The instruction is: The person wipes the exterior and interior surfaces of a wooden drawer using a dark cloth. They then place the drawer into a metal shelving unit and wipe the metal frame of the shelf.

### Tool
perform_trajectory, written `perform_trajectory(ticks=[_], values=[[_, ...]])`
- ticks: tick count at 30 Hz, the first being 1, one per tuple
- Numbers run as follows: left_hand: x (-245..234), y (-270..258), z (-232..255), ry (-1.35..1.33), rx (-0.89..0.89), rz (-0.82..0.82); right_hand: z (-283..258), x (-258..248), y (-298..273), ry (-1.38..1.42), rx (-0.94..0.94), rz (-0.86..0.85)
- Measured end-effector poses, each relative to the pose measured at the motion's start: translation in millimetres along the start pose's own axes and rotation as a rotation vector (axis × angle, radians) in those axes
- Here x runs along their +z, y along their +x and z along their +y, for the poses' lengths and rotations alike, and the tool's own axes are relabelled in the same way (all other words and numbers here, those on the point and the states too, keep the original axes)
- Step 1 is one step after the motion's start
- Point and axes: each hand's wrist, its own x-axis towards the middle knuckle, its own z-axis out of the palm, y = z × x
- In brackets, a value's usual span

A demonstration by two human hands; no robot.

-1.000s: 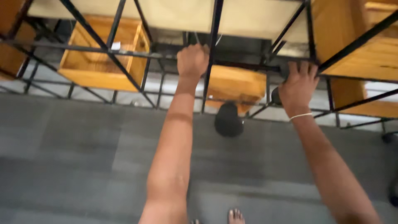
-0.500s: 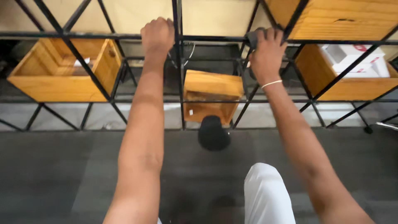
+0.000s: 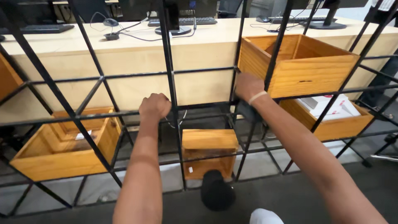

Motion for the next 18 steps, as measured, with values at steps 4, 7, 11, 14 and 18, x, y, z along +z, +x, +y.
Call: perform_trajectory(ticks=[4, 7, 11, 14, 18], values=[[-23.4, -19.1, 10.7, -0.061, -0.036, -0.019, -7.7, 52.2, 88.3, -0.192, -0.009, 0.18], [-30.2, -24.4, 13.4, -0.092, -0.03, 0.013, -1.1, 119.9, 153.4, -0.499, -0.104, 0.154], [-30.7, -24.2, 16.3, -0.069, -0.058, 0.006, 15.0, 182.7, 198.0, -0.602, -0.122, -0.059], [-31.3, -24.3, 16.9, -0.089, -0.073, 0.018, 5.2, 170.7, 189.5, -0.715, -0.151, -0.076], [-32.2, -25.4, 17.3, -0.083, -0.094, 0.021, -51.2, 119.0, 136.6, -0.764, 0.266, -0.3]])
